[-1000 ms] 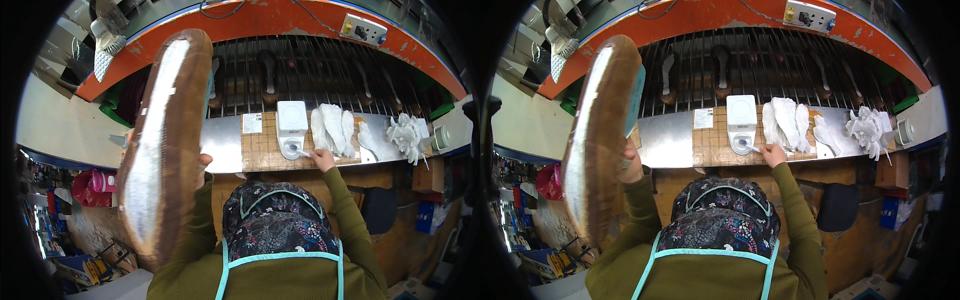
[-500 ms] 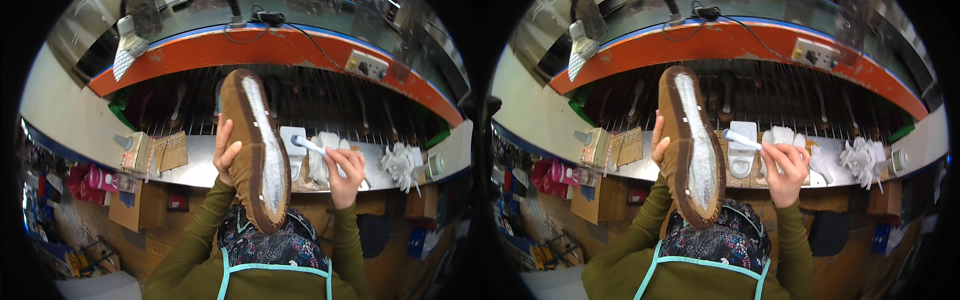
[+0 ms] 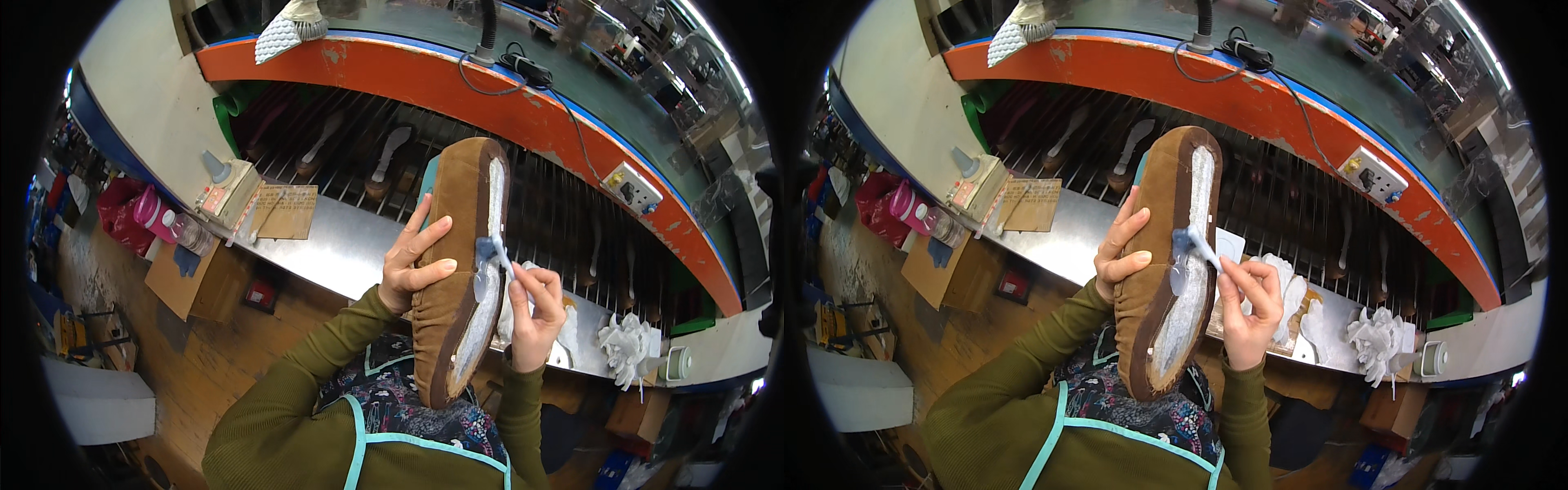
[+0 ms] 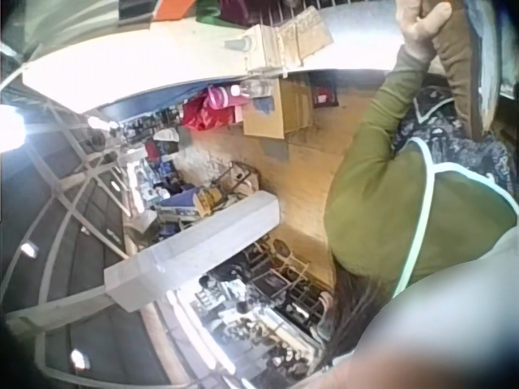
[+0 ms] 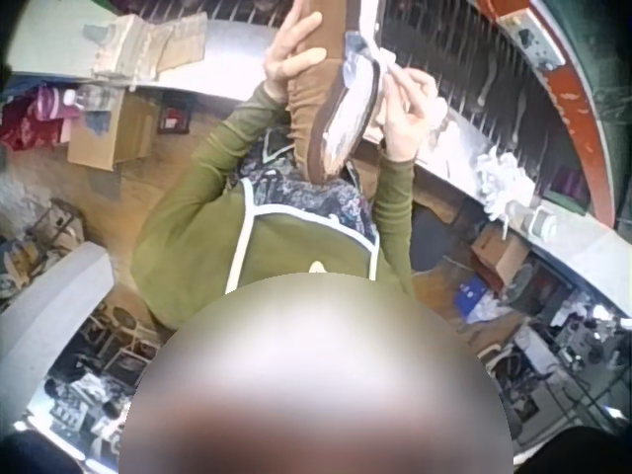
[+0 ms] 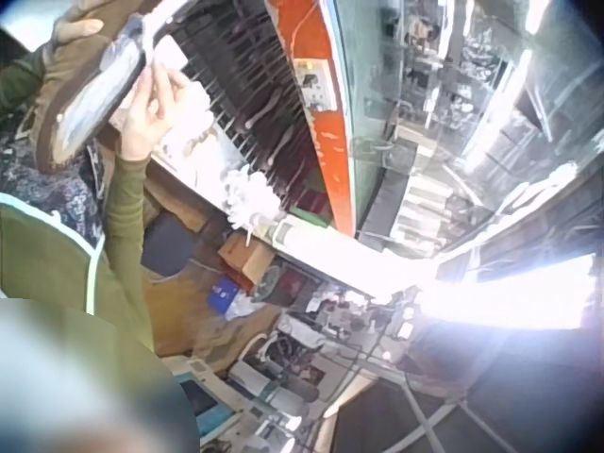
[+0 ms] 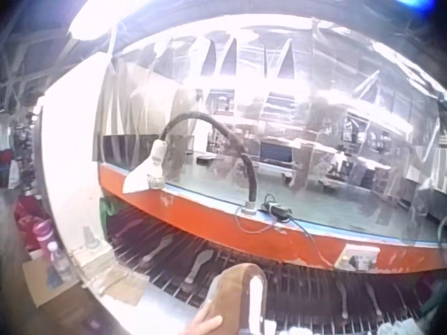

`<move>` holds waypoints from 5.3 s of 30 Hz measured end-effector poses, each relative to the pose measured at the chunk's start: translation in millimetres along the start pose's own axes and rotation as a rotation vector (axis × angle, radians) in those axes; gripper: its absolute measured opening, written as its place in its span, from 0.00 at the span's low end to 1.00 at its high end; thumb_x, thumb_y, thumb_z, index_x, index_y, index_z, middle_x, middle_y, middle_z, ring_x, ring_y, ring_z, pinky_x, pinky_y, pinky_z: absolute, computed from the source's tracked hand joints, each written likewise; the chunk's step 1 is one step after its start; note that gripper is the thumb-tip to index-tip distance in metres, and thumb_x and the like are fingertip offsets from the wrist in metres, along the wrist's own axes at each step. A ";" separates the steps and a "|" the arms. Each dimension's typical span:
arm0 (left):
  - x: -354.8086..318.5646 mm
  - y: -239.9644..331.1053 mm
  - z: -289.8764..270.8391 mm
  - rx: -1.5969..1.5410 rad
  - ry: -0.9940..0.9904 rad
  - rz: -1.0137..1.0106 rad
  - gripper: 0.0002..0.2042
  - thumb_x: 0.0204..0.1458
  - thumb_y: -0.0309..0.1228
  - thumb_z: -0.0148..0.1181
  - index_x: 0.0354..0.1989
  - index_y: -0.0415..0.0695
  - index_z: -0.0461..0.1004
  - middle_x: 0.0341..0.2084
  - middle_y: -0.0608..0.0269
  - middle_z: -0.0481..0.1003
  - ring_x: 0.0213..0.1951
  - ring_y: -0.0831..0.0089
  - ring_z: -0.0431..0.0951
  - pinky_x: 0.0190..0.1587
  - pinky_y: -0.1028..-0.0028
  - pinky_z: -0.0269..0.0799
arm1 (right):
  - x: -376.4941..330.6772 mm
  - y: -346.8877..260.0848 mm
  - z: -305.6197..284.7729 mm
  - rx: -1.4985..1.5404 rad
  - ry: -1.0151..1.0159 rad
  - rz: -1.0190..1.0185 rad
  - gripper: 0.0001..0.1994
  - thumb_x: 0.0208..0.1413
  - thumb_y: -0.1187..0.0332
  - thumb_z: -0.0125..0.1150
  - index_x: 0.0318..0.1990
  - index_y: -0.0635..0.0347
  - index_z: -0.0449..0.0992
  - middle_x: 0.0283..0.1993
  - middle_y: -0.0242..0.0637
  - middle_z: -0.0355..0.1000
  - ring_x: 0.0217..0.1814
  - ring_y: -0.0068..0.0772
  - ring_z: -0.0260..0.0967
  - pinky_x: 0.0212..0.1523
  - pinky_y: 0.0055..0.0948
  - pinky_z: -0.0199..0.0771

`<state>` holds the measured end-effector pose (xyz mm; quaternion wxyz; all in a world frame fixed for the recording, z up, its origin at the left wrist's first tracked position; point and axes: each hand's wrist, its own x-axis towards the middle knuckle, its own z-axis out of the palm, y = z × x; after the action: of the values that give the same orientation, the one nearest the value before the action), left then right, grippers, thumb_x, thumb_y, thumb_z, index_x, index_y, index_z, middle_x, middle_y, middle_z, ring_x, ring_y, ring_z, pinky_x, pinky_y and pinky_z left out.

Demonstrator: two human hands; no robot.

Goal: The person holds a brown shoe and repeatedly scrubs its sole with a white brush, occasionally wiping the sole with a white cloth. The person rotates the shoe to access different areas of the sole while continuing to scrub and wipe.

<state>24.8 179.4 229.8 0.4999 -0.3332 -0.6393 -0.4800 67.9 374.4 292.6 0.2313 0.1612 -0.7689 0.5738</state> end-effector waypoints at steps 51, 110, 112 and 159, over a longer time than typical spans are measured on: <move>-2.9 -3.2 -23.2 -0.011 -0.087 -0.065 0.18 0.47 0.27 0.65 0.46 0.57 0.69 0.59 0.50 0.66 0.63 0.33 0.59 0.63 0.46 0.62 | 35.2 -0.6 -26.9 -0.093 -0.335 -0.219 0.12 0.46 0.80 0.67 0.39 0.58 0.84 0.34 0.32 0.68 0.28 0.21 0.68 0.28 0.20 0.66; -0.4 -6.9 -13.0 0.222 -0.124 -0.051 0.20 0.47 0.32 0.68 0.49 0.52 0.69 0.61 0.50 0.65 0.64 0.36 0.57 0.64 0.49 0.60 | -34.5 11.8 -17.5 0.132 -0.099 0.095 0.09 0.51 0.76 0.65 0.41 0.60 0.82 0.34 0.32 0.68 0.34 0.20 0.65 0.32 0.20 0.67; -1.0 -7.8 -9.9 0.225 -0.121 -0.069 0.22 0.47 0.32 0.68 0.50 0.52 0.68 0.61 0.49 0.64 0.65 0.37 0.57 0.64 0.49 0.59 | -36.3 13.2 -12.4 0.072 -0.023 0.192 0.09 0.53 0.75 0.63 0.42 0.62 0.82 0.34 0.32 0.67 0.35 0.21 0.65 0.33 0.20 0.66; -12.1 -8.3 -23.3 0.266 -0.169 -0.349 0.32 0.35 0.26 0.74 0.54 0.51 0.71 0.61 0.55 0.66 0.64 0.46 0.62 0.66 0.56 0.59 | -43.8 -5.4 -45.5 -0.090 -0.346 -0.027 0.11 0.47 0.80 0.66 0.40 0.61 0.83 0.35 0.33 0.68 0.30 0.22 0.66 0.31 0.22 0.66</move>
<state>28.0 155.4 216.9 0.3934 -0.1879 -0.7844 -0.4411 115.2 415.6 283.9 0.1102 0.2573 -0.8201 0.4992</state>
